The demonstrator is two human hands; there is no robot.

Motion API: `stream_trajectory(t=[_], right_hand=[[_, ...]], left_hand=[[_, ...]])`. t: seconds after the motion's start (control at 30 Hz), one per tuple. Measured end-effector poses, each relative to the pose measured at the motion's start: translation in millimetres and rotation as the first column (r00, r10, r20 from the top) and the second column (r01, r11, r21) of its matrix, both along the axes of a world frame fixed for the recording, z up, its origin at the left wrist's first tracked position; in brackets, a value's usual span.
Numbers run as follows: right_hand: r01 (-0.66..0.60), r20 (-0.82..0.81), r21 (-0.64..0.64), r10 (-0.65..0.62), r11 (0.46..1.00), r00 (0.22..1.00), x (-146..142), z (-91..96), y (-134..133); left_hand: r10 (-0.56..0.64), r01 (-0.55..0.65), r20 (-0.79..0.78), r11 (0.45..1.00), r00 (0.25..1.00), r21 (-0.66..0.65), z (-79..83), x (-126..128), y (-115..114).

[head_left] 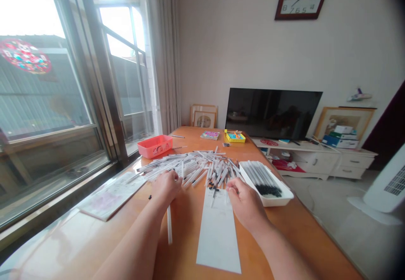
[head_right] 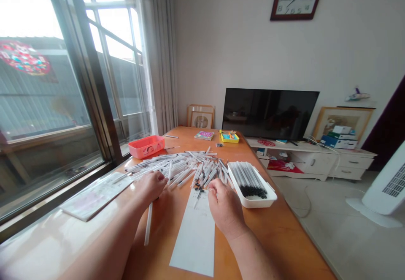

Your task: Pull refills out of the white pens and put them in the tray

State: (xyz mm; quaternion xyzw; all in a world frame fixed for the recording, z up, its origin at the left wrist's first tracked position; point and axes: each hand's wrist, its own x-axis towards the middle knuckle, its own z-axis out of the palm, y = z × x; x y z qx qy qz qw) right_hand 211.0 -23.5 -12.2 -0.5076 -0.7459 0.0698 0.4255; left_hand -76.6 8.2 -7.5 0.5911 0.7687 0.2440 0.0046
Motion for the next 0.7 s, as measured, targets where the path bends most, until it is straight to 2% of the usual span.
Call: stream_trajectory(t=[0.13,0.4,0.53,0.63,0.7], right_hand=[[0.006,0.022,-0.001,-0.006,1.000,1.000,-2.2,-1.8,-0.2],[-0.002,0.003,-0.027,0.002,1.000,1.000,-3.8,-0.8,-0.7],[-0.004,-0.061,-0.045,0.002,0.999,0.998,-3.6,-1.6,0.9],[-0.018,-0.151,-0.105,0.001,0.994,0.989,-4.8,-2.6,2.3],[-0.050,-0.239,-0.179,0.005,0.983,0.971,-7.0,-2.7,2.6]], left_hand=[[0.011,-0.012,-0.065,1.000,0.998,-0.013,-3.2,6.1,4.2],[-0.017,0.015,-0.082,0.999,0.996,-0.032,-4.7,11.5,6.8],[-0.018,0.020,-0.083,0.999,0.996,0.026,-2.6,13.9,6.8],[-0.179,0.177,0.014,0.980,0.984,0.091,-1.1,26.3,4.9],[-0.374,0.355,0.142,0.924,0.916,0.146,-0.5,41.3,0.6]])
